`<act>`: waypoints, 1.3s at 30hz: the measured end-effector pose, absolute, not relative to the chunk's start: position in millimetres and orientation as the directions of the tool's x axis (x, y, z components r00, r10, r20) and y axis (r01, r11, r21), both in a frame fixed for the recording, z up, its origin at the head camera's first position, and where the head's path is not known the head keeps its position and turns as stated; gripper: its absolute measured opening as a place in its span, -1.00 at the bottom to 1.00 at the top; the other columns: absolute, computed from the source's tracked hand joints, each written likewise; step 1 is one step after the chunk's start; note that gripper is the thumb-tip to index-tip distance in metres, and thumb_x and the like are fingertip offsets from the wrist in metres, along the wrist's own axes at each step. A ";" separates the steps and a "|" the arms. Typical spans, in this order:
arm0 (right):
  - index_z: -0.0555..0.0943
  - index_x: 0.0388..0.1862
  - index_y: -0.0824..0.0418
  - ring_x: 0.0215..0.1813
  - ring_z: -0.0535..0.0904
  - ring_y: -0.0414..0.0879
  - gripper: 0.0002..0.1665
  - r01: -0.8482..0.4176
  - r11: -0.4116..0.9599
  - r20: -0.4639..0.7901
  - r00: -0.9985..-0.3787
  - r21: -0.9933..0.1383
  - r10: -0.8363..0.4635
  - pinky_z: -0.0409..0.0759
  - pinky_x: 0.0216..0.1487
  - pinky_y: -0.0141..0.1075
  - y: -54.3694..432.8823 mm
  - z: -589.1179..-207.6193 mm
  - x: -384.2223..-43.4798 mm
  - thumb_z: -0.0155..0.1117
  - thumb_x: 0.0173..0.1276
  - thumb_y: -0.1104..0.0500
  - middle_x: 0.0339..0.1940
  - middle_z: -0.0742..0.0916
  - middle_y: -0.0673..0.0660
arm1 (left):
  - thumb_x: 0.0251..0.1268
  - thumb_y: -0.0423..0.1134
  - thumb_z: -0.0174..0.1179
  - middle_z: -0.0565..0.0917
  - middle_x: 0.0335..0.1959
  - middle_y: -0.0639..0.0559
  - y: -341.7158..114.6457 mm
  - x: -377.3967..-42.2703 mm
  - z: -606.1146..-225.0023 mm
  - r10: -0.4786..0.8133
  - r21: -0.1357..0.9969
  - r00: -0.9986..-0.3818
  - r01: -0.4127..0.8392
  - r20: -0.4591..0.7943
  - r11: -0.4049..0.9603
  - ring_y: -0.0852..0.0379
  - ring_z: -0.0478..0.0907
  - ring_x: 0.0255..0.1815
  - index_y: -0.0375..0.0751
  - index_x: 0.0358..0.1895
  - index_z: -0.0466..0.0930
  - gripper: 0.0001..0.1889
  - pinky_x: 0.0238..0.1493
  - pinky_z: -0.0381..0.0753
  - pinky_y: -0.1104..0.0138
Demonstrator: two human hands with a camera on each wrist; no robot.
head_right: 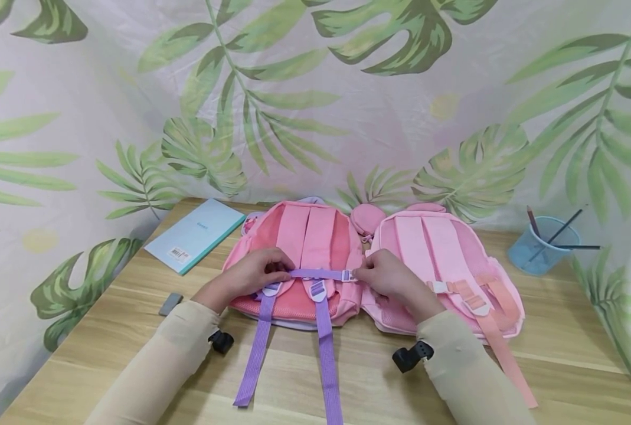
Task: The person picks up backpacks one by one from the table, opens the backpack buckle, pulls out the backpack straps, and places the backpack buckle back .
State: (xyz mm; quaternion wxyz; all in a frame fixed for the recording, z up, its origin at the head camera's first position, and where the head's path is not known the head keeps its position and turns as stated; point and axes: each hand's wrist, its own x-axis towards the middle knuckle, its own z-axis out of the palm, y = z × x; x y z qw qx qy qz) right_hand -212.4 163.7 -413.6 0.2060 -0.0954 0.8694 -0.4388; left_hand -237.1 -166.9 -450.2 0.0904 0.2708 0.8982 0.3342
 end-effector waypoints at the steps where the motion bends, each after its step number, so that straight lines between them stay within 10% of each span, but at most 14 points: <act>1: 0.68 -0.45 0.29 -0.74 0.32 -0.27 -0.67 -0.008 0.637 -0.267 -0.904 -0.771 -0.334 0.28 -0.66 -0.39 162.7 -412.5 -212.1 0.24 0.55 0.20 -0.80 0.43 -0.09 | 0.50 -0.27 0.40 0.76 -0.08 0.06 -167.0 -236.9 -450.3 0.549 0.649 -0.836 0.429 0.020 0.629 0.20 0.60 -0.10 -0.11 0.06 0.77 -0.83 0.09 0.65 0.26; 39: 0.59 -0.66 0.14 -0.70 0.37 -0.25 -0.50 -0.055 0.819 -0.242 -0.942 -0.571 -0.232 0.28 -0.63 -0.42 150.0 -413.4 -205.9 0.33 0.56 0.08 -0.72 0.51 -0.05 | 0.49 -0.26 0.40 0.74 -0.12 0.06 -164.0 -237.6 -451.4 0.522 0.670 -0.853 0.397 0.016 0.627 0.19 0.58 -0.13 -0.08 0.01 0.78 -0.87 0.03 0.63 0.27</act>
